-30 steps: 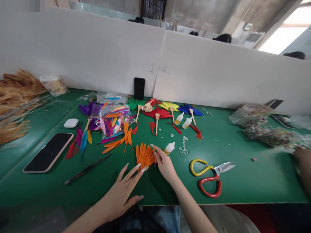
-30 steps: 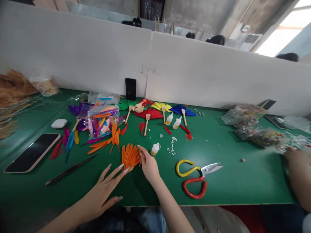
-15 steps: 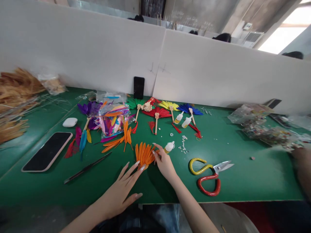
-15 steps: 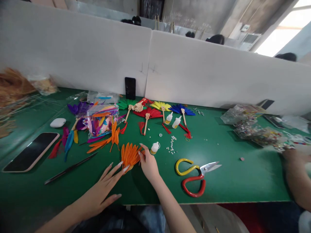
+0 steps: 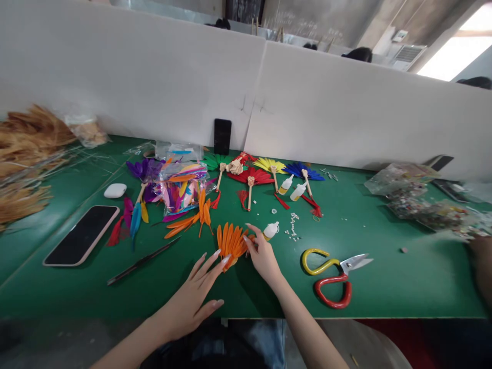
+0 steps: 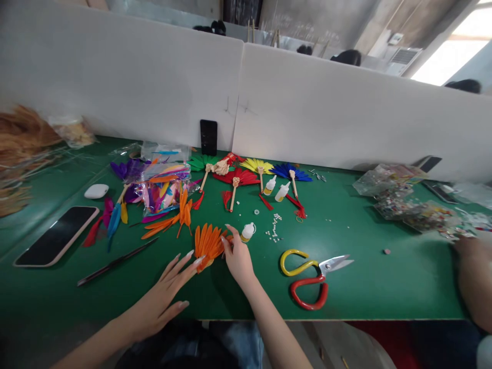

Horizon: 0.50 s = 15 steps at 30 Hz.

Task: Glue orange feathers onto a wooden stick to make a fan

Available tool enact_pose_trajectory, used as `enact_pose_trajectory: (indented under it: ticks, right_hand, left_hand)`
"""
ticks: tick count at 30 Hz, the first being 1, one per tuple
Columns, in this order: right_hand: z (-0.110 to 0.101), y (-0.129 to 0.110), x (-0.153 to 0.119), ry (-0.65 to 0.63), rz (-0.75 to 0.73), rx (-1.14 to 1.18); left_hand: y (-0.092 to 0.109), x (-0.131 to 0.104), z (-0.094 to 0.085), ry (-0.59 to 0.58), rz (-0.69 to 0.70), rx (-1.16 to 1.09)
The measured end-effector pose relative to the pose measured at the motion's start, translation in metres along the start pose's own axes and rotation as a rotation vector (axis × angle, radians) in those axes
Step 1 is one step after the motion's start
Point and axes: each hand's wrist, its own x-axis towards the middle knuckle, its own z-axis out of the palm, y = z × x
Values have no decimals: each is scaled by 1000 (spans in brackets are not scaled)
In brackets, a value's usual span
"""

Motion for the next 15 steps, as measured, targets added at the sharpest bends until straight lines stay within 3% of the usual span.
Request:
enact_pose_trajectory:
  ticks: [15]
  right_hand:
    - [-1, -4, -1, 2, 18, 28]
  left_hand:
    - [-3, 5, 1, -103, 95, 67]
